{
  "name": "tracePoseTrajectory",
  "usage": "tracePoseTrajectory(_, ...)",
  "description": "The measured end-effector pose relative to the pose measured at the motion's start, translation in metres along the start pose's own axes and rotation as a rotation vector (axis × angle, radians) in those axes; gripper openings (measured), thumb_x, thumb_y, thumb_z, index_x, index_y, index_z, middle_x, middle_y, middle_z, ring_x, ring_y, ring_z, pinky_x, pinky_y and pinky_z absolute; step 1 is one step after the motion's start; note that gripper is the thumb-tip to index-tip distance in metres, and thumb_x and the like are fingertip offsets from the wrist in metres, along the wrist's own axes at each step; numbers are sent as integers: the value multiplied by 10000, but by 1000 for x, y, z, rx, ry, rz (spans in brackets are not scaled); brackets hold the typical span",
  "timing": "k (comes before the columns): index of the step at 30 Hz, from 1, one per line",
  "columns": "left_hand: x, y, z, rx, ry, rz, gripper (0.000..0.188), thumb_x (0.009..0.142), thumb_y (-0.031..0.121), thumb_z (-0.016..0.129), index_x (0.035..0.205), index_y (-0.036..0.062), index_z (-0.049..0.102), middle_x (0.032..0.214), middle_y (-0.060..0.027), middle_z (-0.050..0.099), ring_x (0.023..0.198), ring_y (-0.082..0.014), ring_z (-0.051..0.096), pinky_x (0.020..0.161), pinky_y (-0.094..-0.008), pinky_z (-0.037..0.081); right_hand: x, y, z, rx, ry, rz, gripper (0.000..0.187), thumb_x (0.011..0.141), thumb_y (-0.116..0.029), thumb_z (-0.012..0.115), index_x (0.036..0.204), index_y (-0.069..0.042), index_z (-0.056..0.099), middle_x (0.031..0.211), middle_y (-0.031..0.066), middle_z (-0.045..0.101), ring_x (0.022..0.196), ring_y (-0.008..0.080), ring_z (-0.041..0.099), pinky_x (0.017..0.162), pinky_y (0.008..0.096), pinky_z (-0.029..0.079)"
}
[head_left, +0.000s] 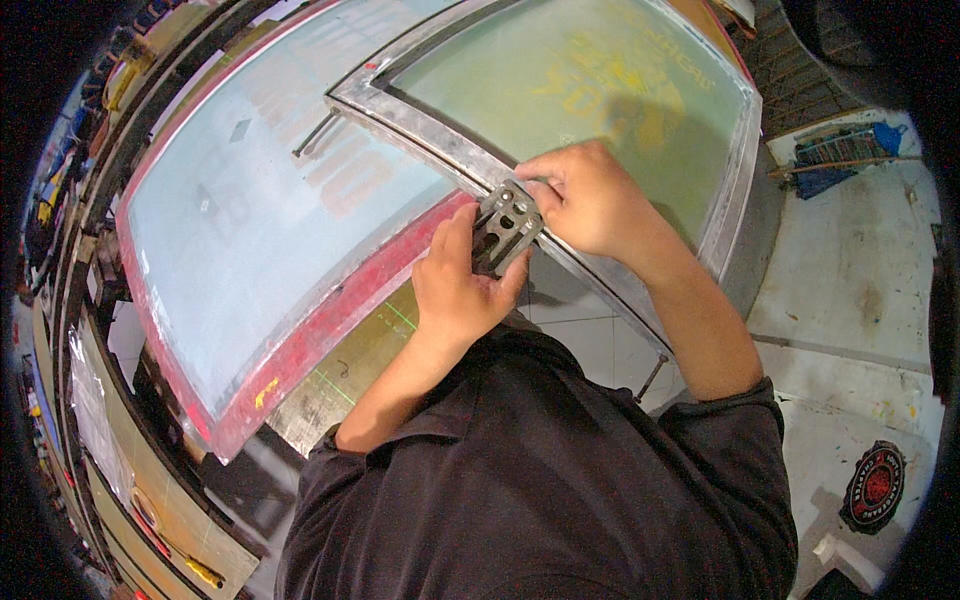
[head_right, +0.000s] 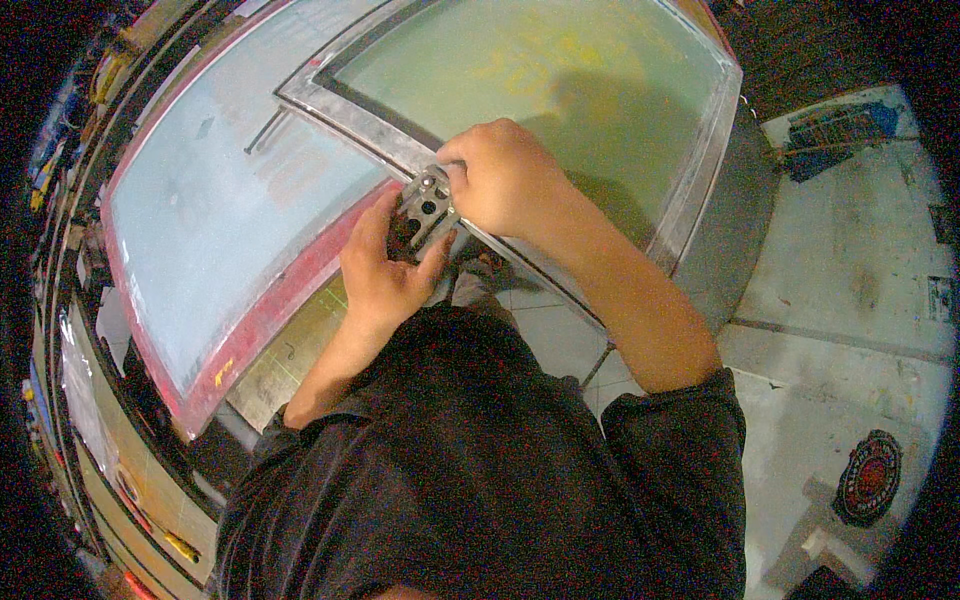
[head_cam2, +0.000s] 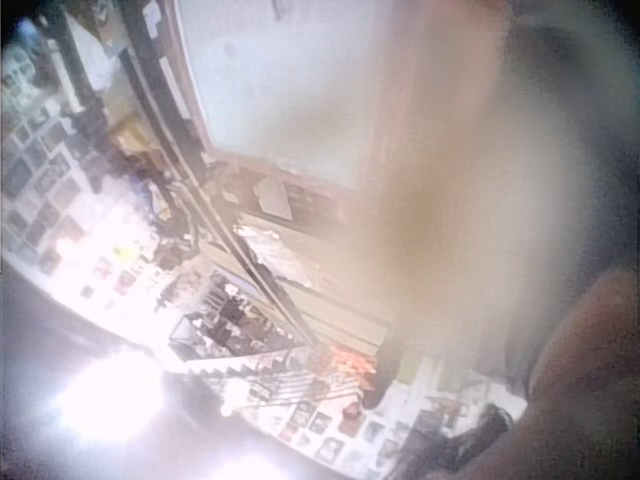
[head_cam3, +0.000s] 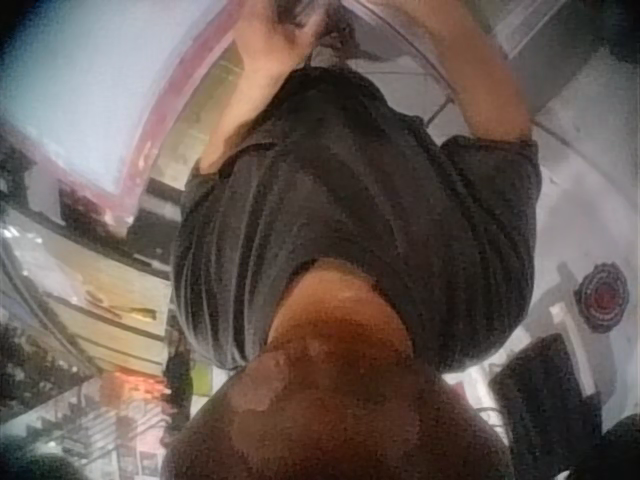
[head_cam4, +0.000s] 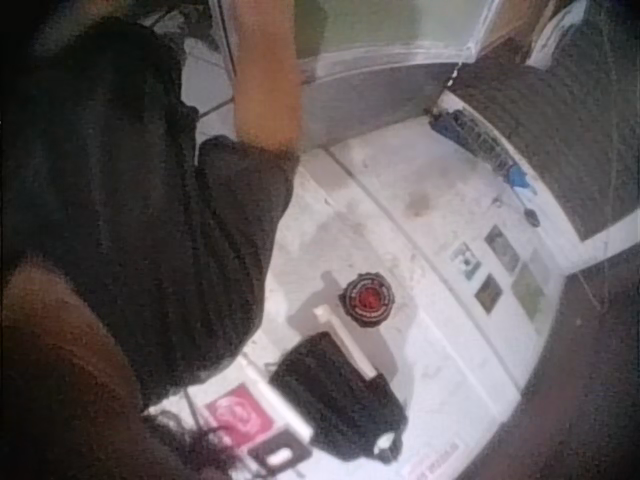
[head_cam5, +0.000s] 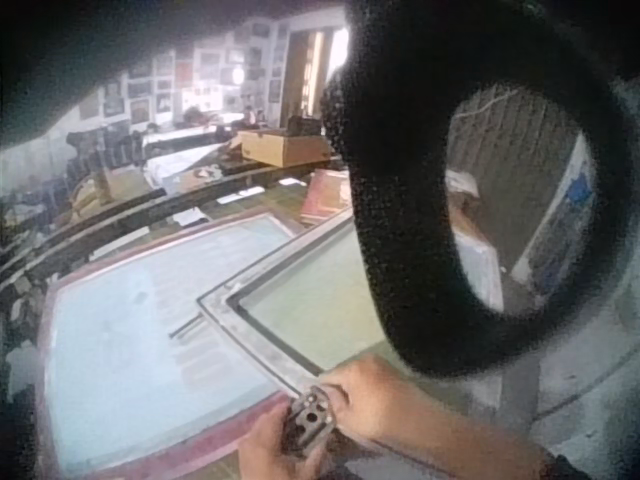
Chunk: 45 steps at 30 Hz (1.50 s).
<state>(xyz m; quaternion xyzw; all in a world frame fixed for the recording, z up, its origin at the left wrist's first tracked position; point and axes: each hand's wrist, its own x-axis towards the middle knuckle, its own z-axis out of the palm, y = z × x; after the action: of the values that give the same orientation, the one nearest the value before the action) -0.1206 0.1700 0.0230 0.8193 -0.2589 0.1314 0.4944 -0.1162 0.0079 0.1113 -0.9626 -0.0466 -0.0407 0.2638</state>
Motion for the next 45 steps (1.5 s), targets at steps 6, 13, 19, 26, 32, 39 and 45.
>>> tracePoseTrajectory(6,1,2,1,7,6,18,612,628,246,755,1118,-12,495,889,-163,587,742,-333,610,612,-393,500,4,8,-2,90,-40,-136,167,696,-90,564,790,1,667,749,229,612,732,389,607,706,437,501)
tracePoseTrajectory(13,4,-1,1,-31,-14,4,616,623,254,760,1111,-17,500,888,-174,601,761,-334,619,644,-391,505,1,11,-6,48,-38,-49,165,701,-123,594,806,-33,682,770,201,631,756,375,608,736,435,491)
tracePoseTrajectory(19,4,0,1,-26,5,6,615,620,258,762,1109,-10,502,896,-169,602,767,-329,620,649,-390,505,-1,-3,-22,-90,-33,-39,179,714,-175,623,850,-79,689,853,159,648,850,364,584,801,435,469)
tracePoseTrajectory(26,4,2,0,-29,-13,-14,632,615,254,762,1127,-1,491,895,-159,596,781,-320,615,648,-386,502,1,-1,-2,-27,-131,-120,193,733,-172,616,898,-97,681,882,154,641,870,358,586,790,436,479)
tracePoseTrajectory(32,3,1,1,-40,-30,-42,632,618,260,759,1134,14,487,905,-154,593,789,-320,613,649,-391,501,7,-2,3,-169,-154,-102,165,749,-173,597,876,-109,681,862,158,636,840,354,605,745,445,494)
tracePoseTrajectory(39,3,1,1,3,0,-4,626,620,268,756,1132,26,488,899,-151,592,785,-327,610,648,-400,499,8,-20,1,-456,-226,-47,158,772,-183,599,850,-63,667,795,140,628,778,331,597,685,422,477)
tracePoseTrajectory(45,4,2,0,-2,-20,-27,624,617,271,755,1128,26,493,882,-143,592,772,-320,611,634,-400,498,9,-17,9,-446,-182,-25,177,774,-206,608,839,-52,667,782,153,624,742,343,596,667,429,473)
